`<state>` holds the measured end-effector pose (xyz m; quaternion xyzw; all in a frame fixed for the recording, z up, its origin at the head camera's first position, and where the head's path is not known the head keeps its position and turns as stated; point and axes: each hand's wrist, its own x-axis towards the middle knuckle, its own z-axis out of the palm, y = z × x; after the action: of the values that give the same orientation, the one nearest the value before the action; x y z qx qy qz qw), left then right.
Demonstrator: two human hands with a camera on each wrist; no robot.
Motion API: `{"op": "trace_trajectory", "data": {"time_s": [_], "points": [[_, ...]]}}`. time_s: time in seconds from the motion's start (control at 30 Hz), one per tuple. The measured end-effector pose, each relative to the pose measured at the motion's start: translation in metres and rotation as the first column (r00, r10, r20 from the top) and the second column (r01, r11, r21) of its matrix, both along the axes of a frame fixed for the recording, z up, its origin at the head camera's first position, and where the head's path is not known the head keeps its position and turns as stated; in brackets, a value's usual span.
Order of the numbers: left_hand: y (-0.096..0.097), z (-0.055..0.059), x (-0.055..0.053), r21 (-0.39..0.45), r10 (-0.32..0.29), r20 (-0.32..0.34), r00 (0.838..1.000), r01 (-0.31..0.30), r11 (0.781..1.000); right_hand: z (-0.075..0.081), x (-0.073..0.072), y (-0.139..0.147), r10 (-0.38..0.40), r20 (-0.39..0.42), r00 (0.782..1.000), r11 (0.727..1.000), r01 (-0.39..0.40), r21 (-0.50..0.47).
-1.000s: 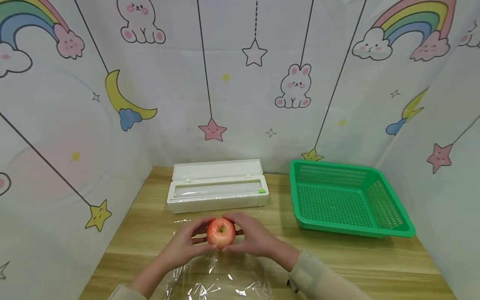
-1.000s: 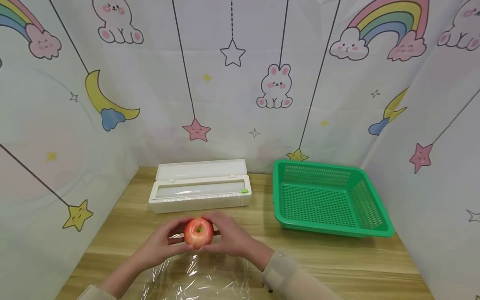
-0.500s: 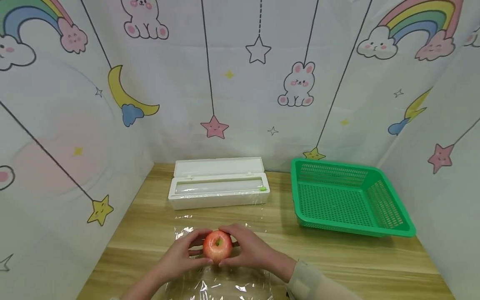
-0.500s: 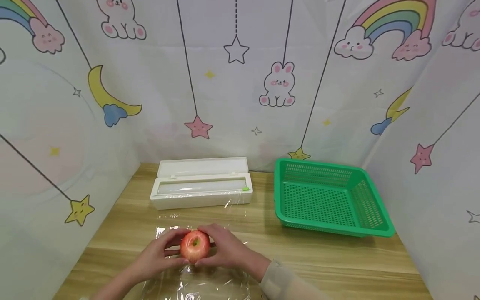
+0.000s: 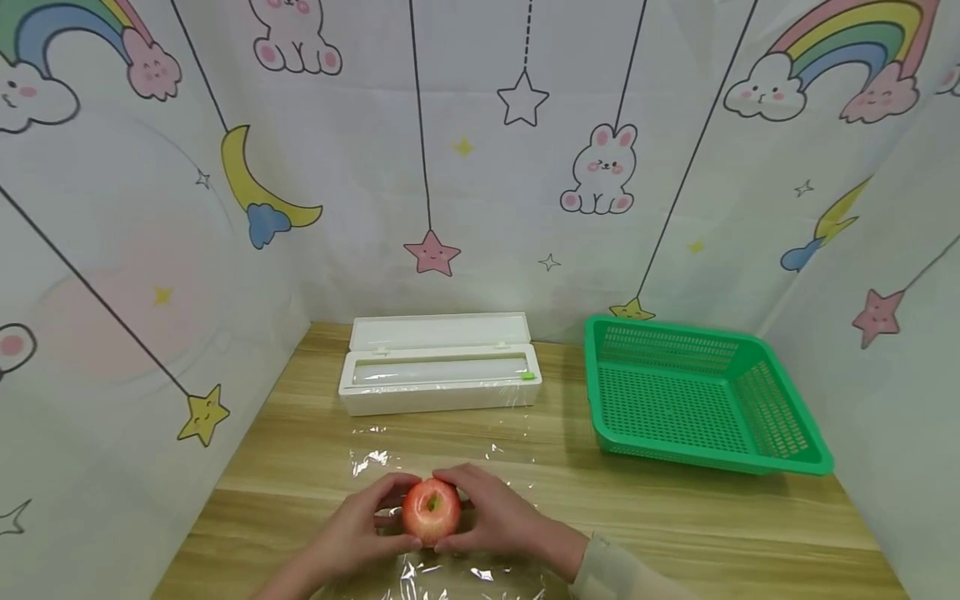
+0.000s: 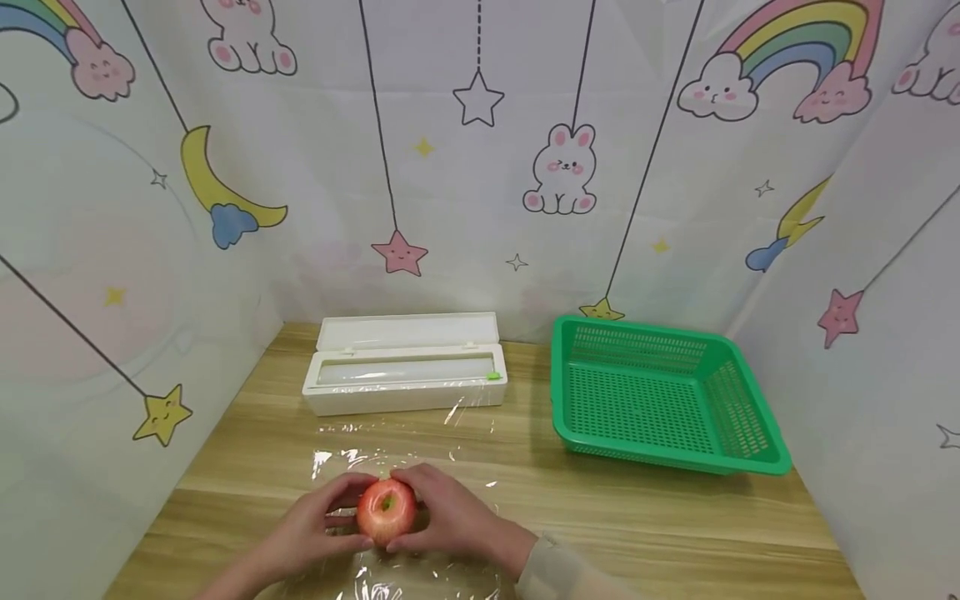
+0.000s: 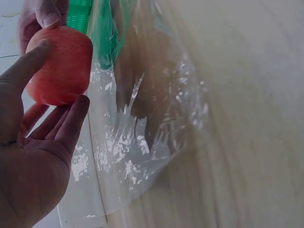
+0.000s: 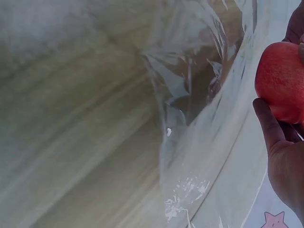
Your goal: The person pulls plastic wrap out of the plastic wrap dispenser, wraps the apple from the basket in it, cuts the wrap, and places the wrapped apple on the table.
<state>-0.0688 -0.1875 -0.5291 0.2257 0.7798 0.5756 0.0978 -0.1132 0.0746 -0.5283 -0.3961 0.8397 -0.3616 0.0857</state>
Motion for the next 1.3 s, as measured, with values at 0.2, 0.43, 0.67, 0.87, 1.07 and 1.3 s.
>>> {"op": "trace_trajectory", "data": {"time_s": [0.2,0.43,0.67,0.87,1.07,1.3], "points": [[-0.001,-0.006,0.003,-0.006,-0.006,-0.004,1.0,0.006,1.0,-0.005,0.004,0.001,0.009,-0.045,0.999,1.0,-0.009,0.011],[-0.001,-0.011,0.004,0.01,-0.018,-0.007,1.0,0.018,1.0,-0.009,0.007,0.0,0.005,-0.056,0.998,1.0,-0.004,0.009],[-0.002,-0.012,0.004,0.013,-0.024,0.0,1.0,0.024,1.0,-0.012,0.007,0.0,0.008,-0.065,0.998,1.0,-0.008,0.001],[-0.001,-0.013,0.005,0.037,-0.037,0.015,0.999,0.036,0.999,-0.015,0.007,0.0,0.002,-0.047,0.999,1.0,-0.002,0.007],[-0.002,-0.015,0.005,0.051,-0.043,-0.014,0.999,0.044,0.998,-0.014,0.007,0.0,0.0,-0.053,0.999,1.0,0.0,0.007],[-0.002,-0.015,0.005,0.041,-0.043,-0.013,0.999,0.043,0.998,-0.012,0.008,0.0,0.003,-0.043,0.999,1.0,-0.002,0.018]]}}
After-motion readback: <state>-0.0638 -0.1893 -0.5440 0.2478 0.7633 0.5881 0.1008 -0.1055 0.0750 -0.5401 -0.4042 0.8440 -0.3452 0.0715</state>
